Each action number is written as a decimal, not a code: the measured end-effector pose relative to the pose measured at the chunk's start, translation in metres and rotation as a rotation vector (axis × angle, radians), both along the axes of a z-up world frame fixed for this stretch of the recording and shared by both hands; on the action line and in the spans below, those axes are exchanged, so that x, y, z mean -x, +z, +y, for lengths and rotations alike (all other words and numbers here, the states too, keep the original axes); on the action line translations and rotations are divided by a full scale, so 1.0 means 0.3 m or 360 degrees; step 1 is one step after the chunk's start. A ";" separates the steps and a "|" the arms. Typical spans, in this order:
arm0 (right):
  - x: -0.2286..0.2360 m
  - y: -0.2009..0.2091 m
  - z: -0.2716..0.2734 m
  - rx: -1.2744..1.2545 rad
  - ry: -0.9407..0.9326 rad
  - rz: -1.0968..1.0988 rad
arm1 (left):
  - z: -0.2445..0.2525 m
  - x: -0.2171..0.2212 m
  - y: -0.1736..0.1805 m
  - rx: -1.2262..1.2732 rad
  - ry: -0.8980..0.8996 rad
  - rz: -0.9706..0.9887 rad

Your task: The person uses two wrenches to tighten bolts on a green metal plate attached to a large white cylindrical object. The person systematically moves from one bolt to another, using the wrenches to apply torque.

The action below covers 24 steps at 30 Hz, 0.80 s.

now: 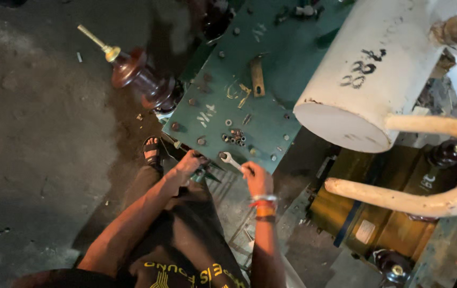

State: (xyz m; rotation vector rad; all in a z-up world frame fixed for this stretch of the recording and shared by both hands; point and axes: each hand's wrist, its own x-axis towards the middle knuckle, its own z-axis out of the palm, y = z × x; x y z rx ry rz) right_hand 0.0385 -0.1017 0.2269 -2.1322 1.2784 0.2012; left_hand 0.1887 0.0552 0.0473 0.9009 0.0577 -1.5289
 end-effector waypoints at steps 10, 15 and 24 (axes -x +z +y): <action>0.054 -0.068 0.058 -0.0169 -0.0218 -0.0167 | -0.028 0.089 -0.238 -0.0034 -0.0022 -0.0014; 0.056 -0.052 0.066 -0.0200 -0.0297 -0.0229 | -0.021 0.129 -0.192 -0.0225 0.0061 0.0371; 0.036 -0.020 -0.062 -0.0126 -0.0095 -0.0150 | -0.029 0.095 -0.224 0.0013 0.0064 0.0083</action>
